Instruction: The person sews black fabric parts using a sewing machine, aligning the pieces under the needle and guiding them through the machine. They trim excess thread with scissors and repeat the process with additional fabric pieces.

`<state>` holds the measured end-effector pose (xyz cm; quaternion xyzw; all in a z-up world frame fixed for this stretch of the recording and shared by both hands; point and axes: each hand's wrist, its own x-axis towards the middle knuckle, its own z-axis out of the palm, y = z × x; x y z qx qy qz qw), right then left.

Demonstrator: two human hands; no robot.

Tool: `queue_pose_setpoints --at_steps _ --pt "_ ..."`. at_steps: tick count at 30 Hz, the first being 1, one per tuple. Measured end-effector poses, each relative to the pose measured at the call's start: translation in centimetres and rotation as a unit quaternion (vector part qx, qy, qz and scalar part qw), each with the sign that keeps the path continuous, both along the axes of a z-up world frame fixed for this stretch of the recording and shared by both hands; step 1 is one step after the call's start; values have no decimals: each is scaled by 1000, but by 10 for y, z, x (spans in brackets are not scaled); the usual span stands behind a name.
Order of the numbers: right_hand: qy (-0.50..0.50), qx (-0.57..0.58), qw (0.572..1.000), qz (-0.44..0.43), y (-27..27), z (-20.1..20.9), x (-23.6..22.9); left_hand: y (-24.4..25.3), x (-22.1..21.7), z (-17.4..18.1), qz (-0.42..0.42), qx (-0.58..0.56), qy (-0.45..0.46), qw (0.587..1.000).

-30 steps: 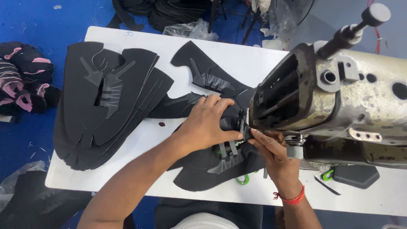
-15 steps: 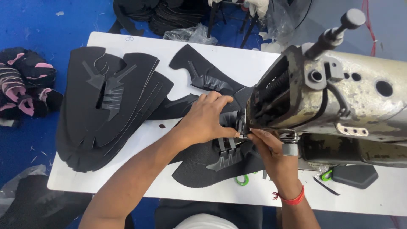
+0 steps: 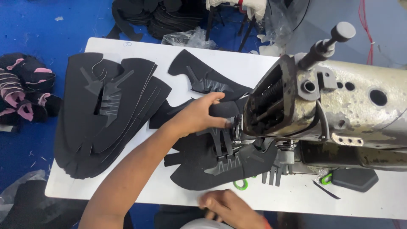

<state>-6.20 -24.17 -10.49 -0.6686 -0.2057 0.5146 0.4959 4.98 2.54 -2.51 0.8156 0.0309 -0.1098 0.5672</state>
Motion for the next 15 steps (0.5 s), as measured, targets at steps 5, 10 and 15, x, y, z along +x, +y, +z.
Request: queue_pose_setpoints --at_steps 5,10,15 --pt "177 116 926 -312 -32 -92 -15 2 -10 -16 19 -343 114 932" --pt "4 187 825 -533 -24 25 22 -26 -43 -20 149 -312 169 923" --pt "-127 51 841 -524 -76 -20 30 -44 -62 -40 130 -415 22 900"
